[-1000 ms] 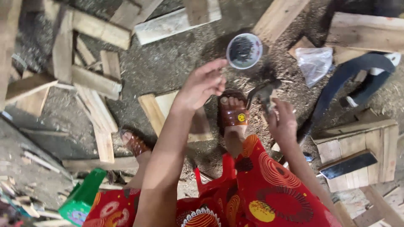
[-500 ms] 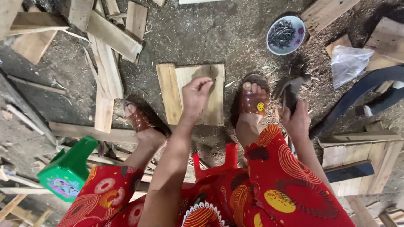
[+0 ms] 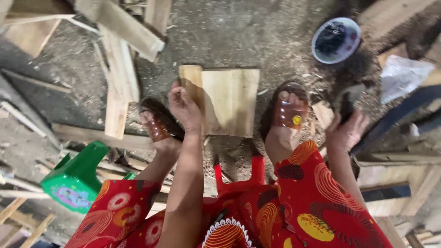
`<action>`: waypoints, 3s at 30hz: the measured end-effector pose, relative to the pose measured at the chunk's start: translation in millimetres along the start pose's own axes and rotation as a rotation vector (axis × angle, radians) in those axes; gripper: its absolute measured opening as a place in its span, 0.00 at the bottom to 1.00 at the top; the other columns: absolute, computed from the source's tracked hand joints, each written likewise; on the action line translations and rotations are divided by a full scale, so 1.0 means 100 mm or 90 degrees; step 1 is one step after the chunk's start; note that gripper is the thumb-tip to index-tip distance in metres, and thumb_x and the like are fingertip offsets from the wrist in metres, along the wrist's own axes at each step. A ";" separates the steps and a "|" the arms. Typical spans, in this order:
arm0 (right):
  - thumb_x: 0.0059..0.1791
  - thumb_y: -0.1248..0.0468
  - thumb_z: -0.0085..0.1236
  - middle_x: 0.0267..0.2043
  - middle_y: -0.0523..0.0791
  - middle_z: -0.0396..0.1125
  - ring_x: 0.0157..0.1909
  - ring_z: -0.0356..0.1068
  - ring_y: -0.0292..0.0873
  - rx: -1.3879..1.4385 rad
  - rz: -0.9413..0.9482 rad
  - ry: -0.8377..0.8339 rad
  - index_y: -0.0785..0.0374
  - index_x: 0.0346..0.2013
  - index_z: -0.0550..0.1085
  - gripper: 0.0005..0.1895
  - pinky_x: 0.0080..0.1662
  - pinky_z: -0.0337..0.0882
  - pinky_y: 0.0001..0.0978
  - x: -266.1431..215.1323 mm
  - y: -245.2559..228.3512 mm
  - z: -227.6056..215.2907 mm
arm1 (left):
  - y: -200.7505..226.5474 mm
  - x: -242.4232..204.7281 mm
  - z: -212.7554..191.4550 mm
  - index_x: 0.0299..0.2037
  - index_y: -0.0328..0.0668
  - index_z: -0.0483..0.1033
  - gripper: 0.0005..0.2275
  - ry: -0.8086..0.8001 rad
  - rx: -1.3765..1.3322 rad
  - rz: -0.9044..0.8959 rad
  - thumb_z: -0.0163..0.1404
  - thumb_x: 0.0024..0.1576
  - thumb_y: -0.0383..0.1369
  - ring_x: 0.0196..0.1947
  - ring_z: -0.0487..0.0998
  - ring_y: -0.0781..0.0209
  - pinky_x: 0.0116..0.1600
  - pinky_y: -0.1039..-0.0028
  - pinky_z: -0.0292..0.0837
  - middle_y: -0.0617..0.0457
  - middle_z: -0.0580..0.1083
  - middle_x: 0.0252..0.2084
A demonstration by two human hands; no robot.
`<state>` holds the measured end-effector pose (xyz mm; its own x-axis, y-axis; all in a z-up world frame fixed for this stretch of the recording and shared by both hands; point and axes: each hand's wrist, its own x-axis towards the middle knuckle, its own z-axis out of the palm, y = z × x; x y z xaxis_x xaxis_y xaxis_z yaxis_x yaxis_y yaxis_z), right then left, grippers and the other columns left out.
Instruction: Nailing wooden slats together to assemble a larger wooden component on a workshop floor.
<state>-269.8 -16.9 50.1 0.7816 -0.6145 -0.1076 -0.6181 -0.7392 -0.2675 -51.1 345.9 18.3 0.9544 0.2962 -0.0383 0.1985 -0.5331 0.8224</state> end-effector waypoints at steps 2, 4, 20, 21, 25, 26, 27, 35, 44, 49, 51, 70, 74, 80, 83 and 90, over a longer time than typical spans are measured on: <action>0.58 0.66 0.50 0.48 0.61 0.56 0.39 0.59 0.65 -0.017 0.012 -0.023 0.70 0.63 0.63 0.20 0.42 0.61 0.57 0.07 -0.16 -0.11 | -0.15 0.05 -0.07 0.41 0.49 0.72 0.13 -0.021 0.032 -0.017 0.46 0.65 0.48 0.46 0.78 0.61 0.52 0.73 0.73 0.57 0.77 0.42; 0.55 0.77 0.43 0.46 0.58 0.56 0.44 0.60 0.54 0.143 -0.074 0.061 0.67 0.65 0.63 0.22 0.30 0.62 0.41 0.14 -0.24 -0.11 | -0.21 0.07 -0.07 0.37 0.45 0.69 0.05 -0.102 0.080 -0.076 0.45 0.66 0.31 0.32 0.72 0.68 0.37 0.81 0.73 0.57 0.72 0.34; 0.50 0.50 0.51 0.39 0.44 0.67 0.43 0.67 0.51 -0.116 -0.319 -0.226 0.49 0.59 0.72 0.23 0.40 0.65 0.44 0.24 -1.35 0.96 | 0.05 0.00 -0.05 0.40 0.48 0.74 0.02 -0.051 0.220 0.084 0.53 0.62 0.27 0.51 0.80 0.55 0.51 0.69 0.79 0.48 0.81 0.49; 0.50 0.50 0.51 0.40 0.45 0.66 0.45 0.65 0.52 -0.119 -0.318 -0.255 0.50 0.60 0.71 0.24 0.41 0.64 0.45 0.23 -1.34 0.94 | 0.18 0.01 -0.06 0.40 0.44 0.73 0.03 -0.087 0.214 0.075 0.50 0.63 0.24 0.52 0.81 0.47 0.51 0.64 0.81 0.42 0.79 0.51; 0.53 0.46 0.45 0.52 0.45 0.67 0.52 0.63 0.53 -0.122 -0.240 -0.428 0.52 0.67 0.66 0.30 0.48 0.63 0.54 0.23 -1.38 1.08 | -0.14 -0.03 -0.05 0.39 0.42 0.74 0.01 -0.060 0.179 0.055 0.51 0.62 0.25 0.54 0.78 0.43 0.56 0.59 0.78 0.40 0.77 0.55; 0.53 0.46 0.45 0.52 0.45 0.67 0.52 0.63 0.53 -0.120 -0.247 -0.431 0.52 0.67 0.66 0.30 0.48 0.63 0.54 0.25 -1.41 1.01 | -0.16 -0.02 -0.07 0.39 0.42 0.74 0.01 -0.055 0.183 0.053 0.51 0.62 0.25 0.54 0.78 0.43 0.56 0.59 0.78 0.40 0.77 0.55; 0.52 0.48 0.47 0.49 0.45 0.66 0.51 0.63 0.53 -0.114 -0.254 -0.420 0.53 0.66 0.65 0.29 0.47 0.63 0.54 0.26 -1.44 0.95 | -0.19 -0.01 -0.09 0.39 0.41 0.75 0.02 -0.065 0.193 0.044 0.51 0.62 0.25 0.54 0.79 0.43 0.55 0.61 0.78 0.40 0.78 0.54; 0.49 0.50 0.54 0.48 0.47 0.64 0.45 0.65 0.59 -0.104 -0.251 -0.373 0.57 0.65 0.67 0.31 0.45 0.64 0.58 0.22 -1.45 0.93 | -0.31 0.01 -0.08 0.39 0.42 0.77 0.01 -0.067 0.248 0.061 0.53 0.61 0.27 0.50 0.81 0.46 0.52 0.63 0.79 0.41 0.80 0.47; 0.44 0.53 0.61 0.45 0.48 0.63 0.39 0.65 0.60 -0.085 -0.346 -0.221 0.62 0.64 0.68 0.36 0.40 0.64 0.58 0.09 -1.31 1.22 | -0.33 0.00 -0.08 0.39 0.47 0.75 0.02 -0.045 0.218 0.022 0.52 0.60 0.28 0.53 0.80 0.51 0.52 0.65 0.80 0.47 0.80 0.52; 0.45 0.52 0.61 0.46 0.48 0.62 0.39 0.66 0.60 -0.106 -0.334 -0.238 0.60 0.66 0.67 0.37 0.41 0.65 0.59 0.14 -1.39 1.06 | -0.28 0.00 -0.05 0.40 0.46 0.73 0.03 -0.035 0.150 -0.005 0.51 0.61 0.26 0.54 0.79 0.43 0.54 0.60 0.79 0.43 0.79 0.53; 0.48 0.54 0.56 0.45 0.50 0.64 0.39 0.66 0.63 -0.080 -0.281 -0.273 0.58 0.68 0.65 0.34 0.41 0.65 0.59 0.25 -1.51 0.90 | -0.26 0.04 -0.04 0.39 0.46 0.73 0.02 -0.039 0.141 0.005 0.51 0.61 0.26 0.55 0.78 0.43 0.55 0.60 0.78 0.43 0.78 0.54; 0.53 0.52 0.48 0.50 0.48 0.63 0.45 0.67 0.63 -0.100 -0.197 -0.406 0.48 0.73 0.56 0.33 0.48 0.63 0.63 0.31 -1.58 0.80 | -0.34 0.14 0.00 0.39 0.50 0.76 0.02 -0.055 0.150 0.007 0.52 0.62 0.28 0.52 0.80 0.47 0.55 0.65 0.78 0.47 0.78 0.53; 0.52 0.57 0.52 0.45 0.45 0.68 0.41 0.73 0.55 0.068 -0.199 -0.335 0.51 0.72 0.62 0.31 0.39 0.74 0.52 0.43 -1.48 0.43 | 0.00 -0.04 0.17 0.41 0.45 0.78 0.03 -0.048 0.014 0.061 0.52 0.63 0.26 0.45 0.78 0.61 0.55 0.68 0.78 0.55 0.70 0.44; 0.52 0.81 0.48 0.47 0.54 0.64 0.49 0.70 0.55 0.277 0.059 -0.287 0.63 0.70 0.63 0.31 0.47 0.76 0.47 0.36 -0.73 -0.19 | 0.49 -0.39 0.84 0.39 0.55 0.83 0.02 -0.296 -0.033 0.129 0.59 0.59 0.34 0.38 0.83 0.56 0.48 0.69 0.78 0.59 0.82 0.35; 0.52 0.82 0.48 0.49 0.55 0.61 0.51 0.68 0.57 0.203 0.145 -0.218 0.59 0.69 0.66 0.31 0.49 0.76 0.50 0.14 -0.29 -0.33 | 0.37 -0.42 1.10 0.39 0.57 0.83 0.02 -0.303 -0.032 0.233 0.58 0.58 0.34 0.38 0.83 0.56 0.51 0.68 0.73 0.58 0.82 0.37; 0.50 0.67 0.57 0.49 0.57 0.59 0.49 0.66 0.67 0.030 0.061 -0.186 0.64 0.68 0.63 0.31 0.46 0.69 0.62 -0.29 0.53 0.01 | 0.17 -0.46 1.18 0.38 0.54 0.84 0.03 -0.289 -0.019 0.313 0.56 0.60 0.32 0.35 0.78 0.56 0.48 0.69 0.76 0.58 0.78 0.35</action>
<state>-325.0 -38.6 37.9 0.7160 -0.5698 -0.4033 -0.6903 -0.6642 -0.2871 -65.1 229.6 -33.0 0.9328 -0.3413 0.1159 -0.2836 -0.4963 0.8205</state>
